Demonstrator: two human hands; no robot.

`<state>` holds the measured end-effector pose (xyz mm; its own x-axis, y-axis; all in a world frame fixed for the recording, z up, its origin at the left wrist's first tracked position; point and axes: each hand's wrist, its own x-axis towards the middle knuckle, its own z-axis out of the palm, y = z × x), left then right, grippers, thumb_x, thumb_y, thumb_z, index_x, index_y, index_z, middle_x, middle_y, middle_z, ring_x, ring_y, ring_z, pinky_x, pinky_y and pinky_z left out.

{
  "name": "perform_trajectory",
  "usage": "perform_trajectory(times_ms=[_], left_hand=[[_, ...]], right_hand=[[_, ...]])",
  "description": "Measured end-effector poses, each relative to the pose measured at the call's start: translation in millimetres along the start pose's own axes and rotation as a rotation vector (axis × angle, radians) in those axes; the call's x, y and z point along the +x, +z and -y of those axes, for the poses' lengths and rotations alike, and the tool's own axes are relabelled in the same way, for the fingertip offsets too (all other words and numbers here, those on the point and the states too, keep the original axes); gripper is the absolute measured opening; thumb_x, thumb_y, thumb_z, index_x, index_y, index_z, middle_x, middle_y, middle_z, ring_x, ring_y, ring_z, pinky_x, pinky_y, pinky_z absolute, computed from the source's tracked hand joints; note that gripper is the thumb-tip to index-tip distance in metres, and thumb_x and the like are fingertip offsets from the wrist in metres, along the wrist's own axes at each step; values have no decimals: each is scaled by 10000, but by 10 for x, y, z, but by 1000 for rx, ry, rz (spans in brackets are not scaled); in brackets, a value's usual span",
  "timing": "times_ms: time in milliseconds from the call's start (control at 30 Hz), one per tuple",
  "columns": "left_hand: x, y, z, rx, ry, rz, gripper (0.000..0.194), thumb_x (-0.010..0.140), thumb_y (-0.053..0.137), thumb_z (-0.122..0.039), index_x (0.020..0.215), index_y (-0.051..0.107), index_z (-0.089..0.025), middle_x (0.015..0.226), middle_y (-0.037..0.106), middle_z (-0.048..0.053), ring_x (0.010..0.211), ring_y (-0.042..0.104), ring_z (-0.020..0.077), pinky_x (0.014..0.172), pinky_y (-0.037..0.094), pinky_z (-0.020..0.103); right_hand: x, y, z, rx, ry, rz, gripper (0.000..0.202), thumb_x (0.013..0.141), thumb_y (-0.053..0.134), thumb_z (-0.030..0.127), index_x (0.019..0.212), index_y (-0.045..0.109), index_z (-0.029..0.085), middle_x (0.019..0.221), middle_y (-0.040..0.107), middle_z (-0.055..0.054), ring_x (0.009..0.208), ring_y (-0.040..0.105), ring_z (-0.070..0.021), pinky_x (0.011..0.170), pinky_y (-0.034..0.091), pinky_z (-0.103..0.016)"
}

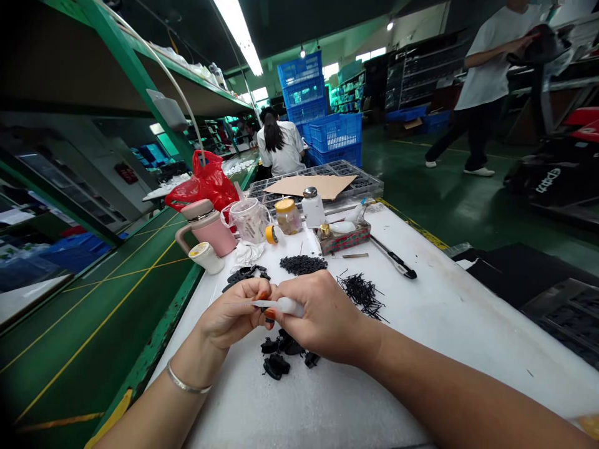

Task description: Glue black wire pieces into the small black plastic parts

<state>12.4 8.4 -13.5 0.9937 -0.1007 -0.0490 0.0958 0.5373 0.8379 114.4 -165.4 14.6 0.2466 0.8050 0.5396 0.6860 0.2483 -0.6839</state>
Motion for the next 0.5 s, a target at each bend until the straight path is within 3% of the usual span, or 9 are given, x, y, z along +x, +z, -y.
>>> perform_trajectory(times_ms=[500], left_hand=[[13,-14,-1,-15,14,32,162,749,724,-136,801,581,-83,848,536,54,720,593,137,636,562,241]], right_hand=[[3,13,-25,-29,-27,-17,127,815,604,162,698,651,145,578,569,33,494,465,-67,500,313,-183]])
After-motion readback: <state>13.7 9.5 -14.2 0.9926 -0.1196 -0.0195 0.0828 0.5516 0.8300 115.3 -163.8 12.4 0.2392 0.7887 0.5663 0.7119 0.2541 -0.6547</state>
